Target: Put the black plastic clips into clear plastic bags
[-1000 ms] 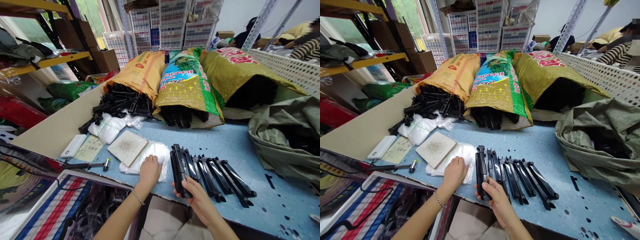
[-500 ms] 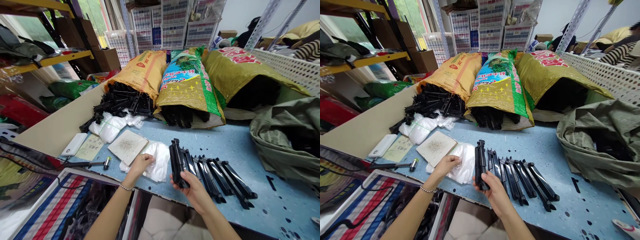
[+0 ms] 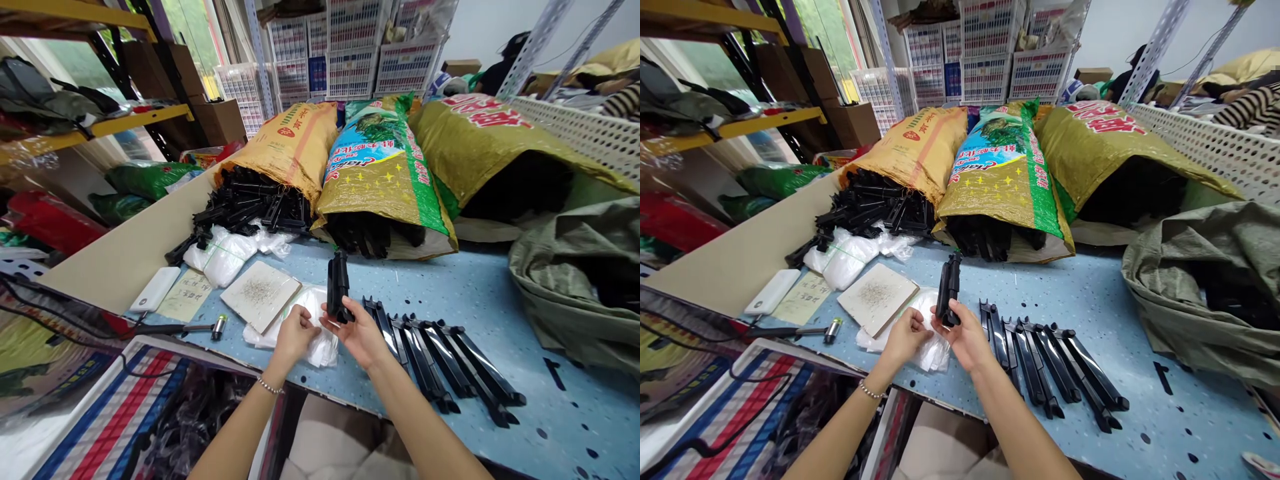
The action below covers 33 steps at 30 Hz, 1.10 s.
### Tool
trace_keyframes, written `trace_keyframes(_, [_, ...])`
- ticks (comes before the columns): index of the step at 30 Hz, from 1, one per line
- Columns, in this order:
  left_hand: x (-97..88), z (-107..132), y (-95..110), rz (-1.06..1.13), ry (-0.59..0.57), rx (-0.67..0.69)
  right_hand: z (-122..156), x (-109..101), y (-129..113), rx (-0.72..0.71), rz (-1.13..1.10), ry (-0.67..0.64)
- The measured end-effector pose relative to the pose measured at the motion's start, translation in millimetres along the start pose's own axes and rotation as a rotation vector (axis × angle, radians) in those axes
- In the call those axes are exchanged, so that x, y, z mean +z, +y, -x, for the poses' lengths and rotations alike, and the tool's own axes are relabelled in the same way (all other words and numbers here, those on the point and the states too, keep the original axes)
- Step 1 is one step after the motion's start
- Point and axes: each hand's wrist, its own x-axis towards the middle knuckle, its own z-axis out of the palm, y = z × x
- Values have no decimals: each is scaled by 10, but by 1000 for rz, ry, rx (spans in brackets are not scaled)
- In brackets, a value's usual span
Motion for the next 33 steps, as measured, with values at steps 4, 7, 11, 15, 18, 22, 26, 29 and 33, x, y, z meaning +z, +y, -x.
trace_keyframes(4, [0,10,28,23,4,26,-79,-8,43,18,4,0])
trace_keyframes(7, [-175,49,116,60,-10,50,-159,-62,125,9,84,66])
trace_keyframes(11, [-511,160,232,-286,44,224,-231,-131,203,-11,128,119])
trace_keyframes(15, [-599,226,189,-822,29,366,-84,-103,176,-99,153,100])
trace_keyframes(18, [-524,183,75,-718,35,394,210,-114,151,-7,65,-23])
trace_keyframes(22, [-493,95,-48,-511,-27,395,570,-275,251,510,-203,-312])
trace_keyframes(26, [-556,125,-90,-488,-55,400,681,-437,375,584,-345,-275])
trace_keyframes(29, [-538,266,-24,-535,-69,458,661,-463,397,604,-330,-309])
trace_keyframes(33, [-400,614,181,-480,-189,543,552,-447,416,621,-207,-288])
